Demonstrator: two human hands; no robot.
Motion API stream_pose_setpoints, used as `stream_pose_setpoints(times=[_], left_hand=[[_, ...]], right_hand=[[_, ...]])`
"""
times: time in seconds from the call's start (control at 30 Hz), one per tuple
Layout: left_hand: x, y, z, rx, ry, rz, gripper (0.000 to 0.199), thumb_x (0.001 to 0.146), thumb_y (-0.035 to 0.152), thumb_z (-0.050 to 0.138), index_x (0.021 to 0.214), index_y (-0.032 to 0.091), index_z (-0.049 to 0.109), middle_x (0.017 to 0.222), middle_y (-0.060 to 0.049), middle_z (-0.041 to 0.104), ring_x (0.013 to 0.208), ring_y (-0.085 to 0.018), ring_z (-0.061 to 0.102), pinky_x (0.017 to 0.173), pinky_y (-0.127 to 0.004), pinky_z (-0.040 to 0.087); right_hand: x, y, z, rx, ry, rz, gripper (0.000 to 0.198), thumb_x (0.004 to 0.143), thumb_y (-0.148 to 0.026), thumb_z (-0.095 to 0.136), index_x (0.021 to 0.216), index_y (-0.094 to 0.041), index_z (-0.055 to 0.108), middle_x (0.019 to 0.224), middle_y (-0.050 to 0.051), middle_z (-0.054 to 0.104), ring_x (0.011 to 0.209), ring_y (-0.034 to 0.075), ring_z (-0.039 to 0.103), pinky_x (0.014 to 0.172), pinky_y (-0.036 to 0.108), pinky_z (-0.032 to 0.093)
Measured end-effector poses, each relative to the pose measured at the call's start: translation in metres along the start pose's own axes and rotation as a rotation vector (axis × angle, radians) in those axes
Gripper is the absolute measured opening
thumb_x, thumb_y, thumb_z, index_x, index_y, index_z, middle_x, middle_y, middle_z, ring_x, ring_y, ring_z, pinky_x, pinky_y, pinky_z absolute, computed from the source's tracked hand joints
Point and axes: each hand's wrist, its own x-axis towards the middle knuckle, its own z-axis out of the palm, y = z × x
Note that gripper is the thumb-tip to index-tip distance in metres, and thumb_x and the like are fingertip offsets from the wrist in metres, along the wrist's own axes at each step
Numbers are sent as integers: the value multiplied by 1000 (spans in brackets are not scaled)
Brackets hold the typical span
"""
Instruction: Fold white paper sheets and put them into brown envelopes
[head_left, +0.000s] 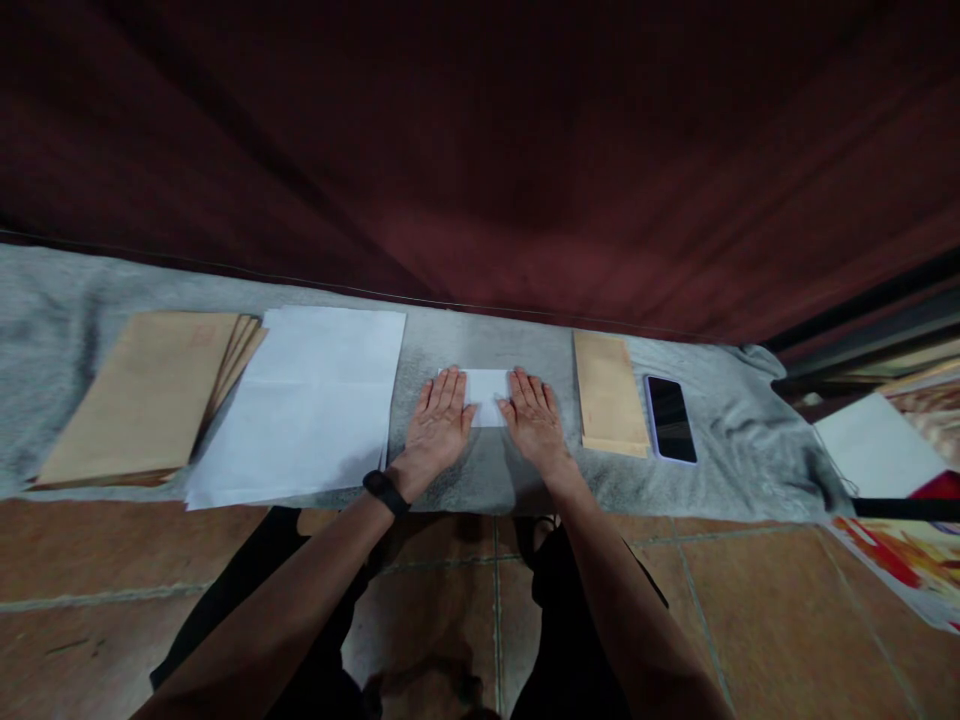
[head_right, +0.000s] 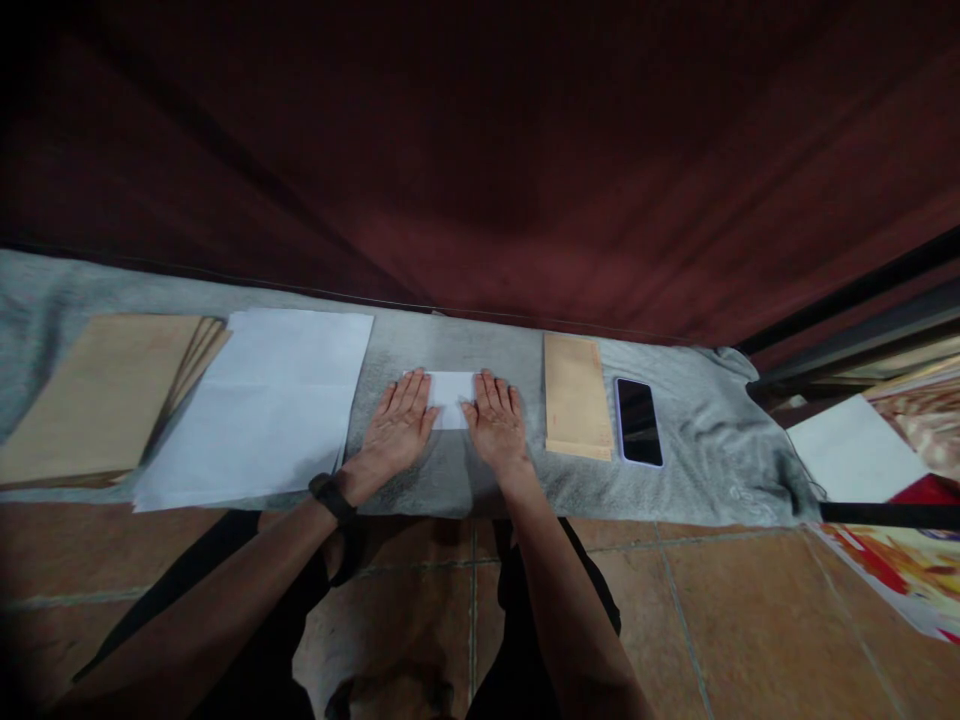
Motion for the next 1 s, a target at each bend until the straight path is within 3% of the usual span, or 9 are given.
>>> stream_pose_setpoints(times=[0.4, 0.57, 0.67, 0.8, 1.0], left_hand=[[-1, -20, 2, 3, 6, -85, 65, 105, 36, 27, 160, 3, 34, 167, -19, 32, 157, -30, 28, 129, -51, 23], [-3, -18, -4, -14, 80, -115, 65, 105, 35, 28, 161, 3, 31, 168, -20, 31, 159, -32, 25, 128, -54, 23], [-6, -7, -10, -34, 87, -19, 63, 105, 34, 29, 162, 7, 30, 169, -17, 29, 160, -29, 21, 130, -52, 22], [-13, 8, -7, -54, -14, 130, 60, 104, 26, 29, 162, 10, 33, 169, -12, 33, 160, -25, 21, 130, -48, 23], [-19, 7, -1, -9, -53, 105, 62, 106, 36, 29, 159, 6, 36, 168, -17, 33, 159, -27, 24, 130, -48, 21]], right_hand=[[-1, 20, -3, -59, 17, 72, 58, 109, -40, 37, 161, -15, 38, 169, 14, 31, 155, 30, 33, 126, 50, 25], [-4, 16, -13, 6, 97, 84, 59, 109, -34, 37, 162, -9, 32, 170, 18, 28, 157, 29, 29, 127, 53, 25], [-8, -2, -15, 93, 93, -28, 57, 110, -34, 30, 163, -15, 31, 171, 12, 29, 158, 24, 27, 128, 49, 25], [-15, -26, -9, 118, -27, -193, 55, 111, -35, 26, 161, -15, 38, 170, 8, 32, 158, 20, 28, 129, 43, 24], [-18, -19, -2, 37, -25, -114, 57, 111, -38, 32, 162, -12, 35, 170, 12, 30, 158, 25, 26, 129, 48, 20]])
